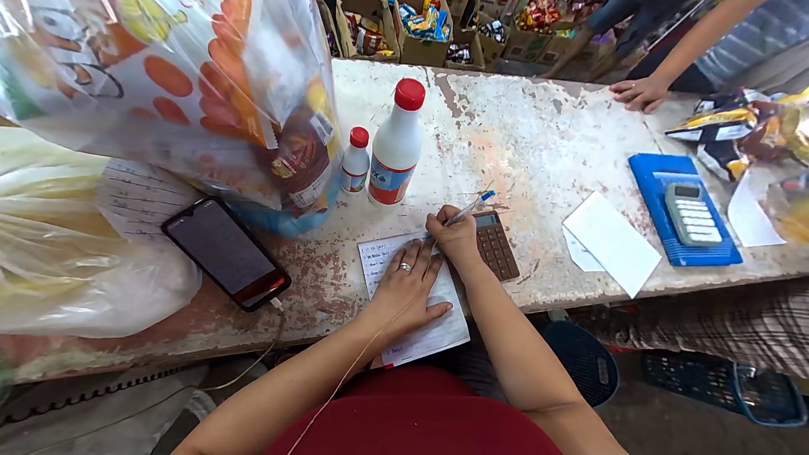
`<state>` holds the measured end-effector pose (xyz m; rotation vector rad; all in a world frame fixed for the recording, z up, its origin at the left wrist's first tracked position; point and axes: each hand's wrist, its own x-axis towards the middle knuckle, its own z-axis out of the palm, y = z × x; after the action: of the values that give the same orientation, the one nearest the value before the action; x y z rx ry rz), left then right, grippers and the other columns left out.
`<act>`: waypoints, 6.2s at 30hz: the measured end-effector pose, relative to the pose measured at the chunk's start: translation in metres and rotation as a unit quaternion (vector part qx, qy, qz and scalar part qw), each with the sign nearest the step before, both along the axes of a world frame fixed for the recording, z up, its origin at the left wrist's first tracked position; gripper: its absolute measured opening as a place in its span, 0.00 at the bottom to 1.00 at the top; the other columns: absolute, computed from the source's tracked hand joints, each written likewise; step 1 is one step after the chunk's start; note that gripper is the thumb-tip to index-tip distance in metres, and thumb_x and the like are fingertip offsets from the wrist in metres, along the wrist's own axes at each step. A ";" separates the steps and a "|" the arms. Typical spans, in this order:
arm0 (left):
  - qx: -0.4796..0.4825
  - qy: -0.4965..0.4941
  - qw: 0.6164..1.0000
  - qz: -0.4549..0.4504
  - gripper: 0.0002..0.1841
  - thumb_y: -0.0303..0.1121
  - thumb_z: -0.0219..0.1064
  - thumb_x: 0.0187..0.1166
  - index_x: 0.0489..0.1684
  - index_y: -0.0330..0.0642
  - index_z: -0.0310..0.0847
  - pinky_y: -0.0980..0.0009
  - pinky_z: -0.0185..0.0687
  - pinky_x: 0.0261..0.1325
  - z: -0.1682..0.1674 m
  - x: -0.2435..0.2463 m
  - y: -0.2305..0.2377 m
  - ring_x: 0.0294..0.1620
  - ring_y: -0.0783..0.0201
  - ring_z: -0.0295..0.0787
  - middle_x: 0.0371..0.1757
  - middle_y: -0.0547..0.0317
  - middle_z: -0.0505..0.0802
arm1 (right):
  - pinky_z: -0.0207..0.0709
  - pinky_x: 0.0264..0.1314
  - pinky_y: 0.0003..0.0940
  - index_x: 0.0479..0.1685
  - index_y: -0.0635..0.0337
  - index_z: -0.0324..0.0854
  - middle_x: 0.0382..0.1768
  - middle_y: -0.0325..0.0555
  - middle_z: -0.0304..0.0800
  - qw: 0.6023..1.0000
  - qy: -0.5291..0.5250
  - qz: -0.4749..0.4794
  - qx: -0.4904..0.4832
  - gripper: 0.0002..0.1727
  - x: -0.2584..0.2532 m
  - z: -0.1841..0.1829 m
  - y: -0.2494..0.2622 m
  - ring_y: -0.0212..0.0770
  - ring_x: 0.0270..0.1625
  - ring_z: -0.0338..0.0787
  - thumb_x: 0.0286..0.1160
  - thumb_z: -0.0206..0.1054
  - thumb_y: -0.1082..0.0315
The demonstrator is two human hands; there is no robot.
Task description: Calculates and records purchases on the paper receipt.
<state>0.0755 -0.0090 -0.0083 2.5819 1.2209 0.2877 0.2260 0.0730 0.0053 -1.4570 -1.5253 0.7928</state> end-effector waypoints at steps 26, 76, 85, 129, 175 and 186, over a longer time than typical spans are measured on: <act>0.051 -0.226 0.972 0.042 0.17 0.35 0.63 0.82 0.63 0.39 0.88 0.47 0.71 0.81 0.021 -0.087 -0.028 0.79 0.44 0.79 0.71 0.46 0.89 | 0.75 0.25 0.16 0.58 0.58 0.75 0.36 0.29 0.84 0.995 0.088 -0.022 0.034 0.14 -0.004 -0.005 -0.002 0.19 0.21 0.76 0.93 0.51 0.59; 0.221 -0.168 0.895 0.350 0.20 0.42 0.57 0.86 0.60 0.38 0.89 0.46 0.86 0.51 -0.031 -0.246 -0.072 0.48 0.39 0.91 0.48 0.34 0.92 | 0.83 0.31 0.22 0.41 0.47 0.76 0.26 0.28 0.87 0.982 0.158 0.104 -0.005 0.14 -0.017 0.010 -0.037 0.25 0.25 0.85 0.94 0.49 0.55; 0.235 -0.159 0.898 0.337 0.22 0.43 0.57 0.87 0.57 0.33 0.90 0.50 0.84 0.51 -0.030 -0.247 -0.069 0.47 0.38 0.91 0.46 0.30 0.92 | 0.75 0.25 0.19 0.24 0.55 0.76 0.17 0.28 0.78 0.995 0.070 0.068 0.021 0.15 -0.022 0.010 -0.028 0.21 0.19 0.78 0.81 0.70 0.64; -0.060 0.050 0.997 0.017 0.45 0.64 0.48 0.85 0.85 0.26 0.63 0.41 0.52 0.90 0.018 -0.011 -0.022 0.94 0.38 0.51 0.91 0.31 0.61 | 0.62 0.21 0.21 0.13 0.56 0.70 0.12 0.30 0.70 0.999 -0.011 0.045 0.005 0.18 -0.024 0.004 -0.018 0.21 0.16 0.68 0.72 0.69 0.71; -0.084 0.101 0.991 0.008 0.53 0.70 0.43 0.83 0.89 0.23 0.51 0.41 0.45 0.91 0.026 0.007 -0.020 0.96 0.34 0.40 0.92 0.24 0.51 | 0.61 0.21 0.21 0.13 0.55 0.69 0.11 0.30 0.69 0.999 -0.032 0.043 -0.009 0.19 -0.017 0.006 -0.015 0.21 0.16 0.67 0.69 0.70 0.72; -0.090 0.108 0.990 0.005 0.54 0.71 0.41 0.83 0.90 0.24 0.50 0.40 0.43 0.91 0.025 0.006 -0.020 0.96 0.35 0.39 0.93 0.25 0.51 | 0.61 0.21 0.21 0.13 0.55 0.69 0.11 0.30 0.68 0.999 -0.029 0.027 0.004 0.19 -0.019 0.005 -0.017 0.21 0.16 0.67 0.71 0.69 0.72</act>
<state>0.0819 -0.0291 0.0170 2.5008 1.2653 -0.0997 0.2075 0.0556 0.0100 -1.4499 -1.6168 0.7819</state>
